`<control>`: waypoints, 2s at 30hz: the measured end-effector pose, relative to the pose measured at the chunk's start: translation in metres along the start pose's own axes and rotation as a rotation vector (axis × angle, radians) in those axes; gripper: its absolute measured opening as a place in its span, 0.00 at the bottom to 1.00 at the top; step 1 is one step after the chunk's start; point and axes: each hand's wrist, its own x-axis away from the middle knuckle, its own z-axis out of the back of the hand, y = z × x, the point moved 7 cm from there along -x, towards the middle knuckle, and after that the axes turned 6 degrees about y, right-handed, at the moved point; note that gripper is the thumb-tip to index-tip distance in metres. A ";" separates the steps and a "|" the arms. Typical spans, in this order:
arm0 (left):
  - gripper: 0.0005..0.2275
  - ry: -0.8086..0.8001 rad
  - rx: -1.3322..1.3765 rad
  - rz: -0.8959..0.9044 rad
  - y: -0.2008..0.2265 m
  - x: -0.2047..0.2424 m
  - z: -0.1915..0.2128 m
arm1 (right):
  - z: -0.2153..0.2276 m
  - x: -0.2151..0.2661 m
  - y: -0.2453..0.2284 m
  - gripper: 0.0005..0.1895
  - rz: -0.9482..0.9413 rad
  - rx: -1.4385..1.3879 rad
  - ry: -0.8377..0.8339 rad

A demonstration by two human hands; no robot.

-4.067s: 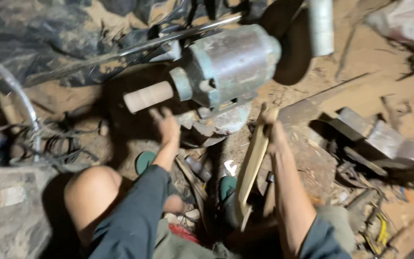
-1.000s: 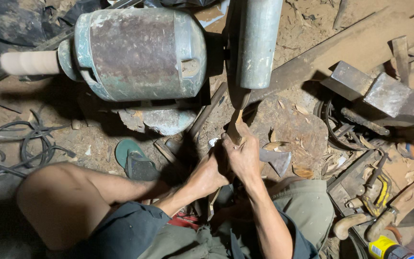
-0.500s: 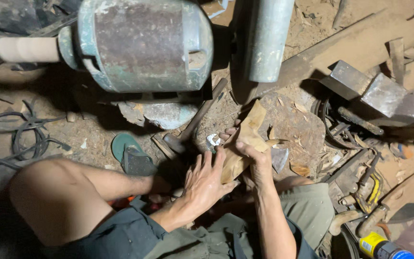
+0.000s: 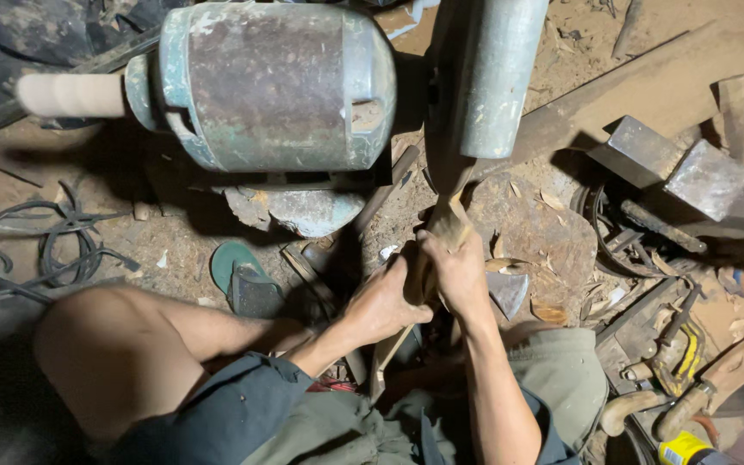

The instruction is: The person holds a curved wooden piece against a rotating grinding wheel, shaping its edges and surfaces. They repeatedly reposition the wood to grind different areas, then inspect the piece by turning it over in their hands.

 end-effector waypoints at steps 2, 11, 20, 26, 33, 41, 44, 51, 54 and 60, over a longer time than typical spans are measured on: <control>0.38 0.094 0.068 -0.164 0.005 -0.004 0.003 | -0.002 -0.003 -0.003 0.28 -0.002 0.073 0.033; 0.45 0.103 0.159 -0.210 -0.014 -0.004 -0.013 | -0.004 0.007 -0.015 0.28 0.121 0.130 0.022; 0.42 0.119 0.153 -0.186 -0.017 0.006 -0.013 | -0.006 0.017 -0.019 0.25 0.170 0.151 0.032; 0.40 0.060 0.055 -0.083 -0.019 0.019 -0.015 | -0.008 0.024 0.006 0.20 0.144 0.125 0.017; 0.48 0.269 0.002 -0.446 0.006 0.091 -0.001 | 0.013 0.075 0.025 0.21 -0.198 -0.618 -0.062; 0.32 0.380 0.187 -0.431 0.014 0.136 0.025 | -0.001 0.093 -0.012 0.37 -0.217 -0.968 -0.166; 0.30 0.456 0.223 -0.497 0.016 0.152 0.035 | -0.015 0.098 -0.017 0.36 -0.245 -0.990 -0.282; 0.25 0.486 0.226 -0.388 0.003 0.165 0.050 | -0.041 0.102 -0.023 0.34 -0.277 -1.006 -0.418; 0.21 0.531 0.205 -0.382 -0.002 0.175 0.059 | -0.056 0.102 -0.021 0.35 -0.337 -1.017 -0.465; 0.25 0.358 0.341 -0.100 -0.034 0.166 0.051 | -0.071 0.097 -0.020 0.33 -0.275 -0.937 -0.485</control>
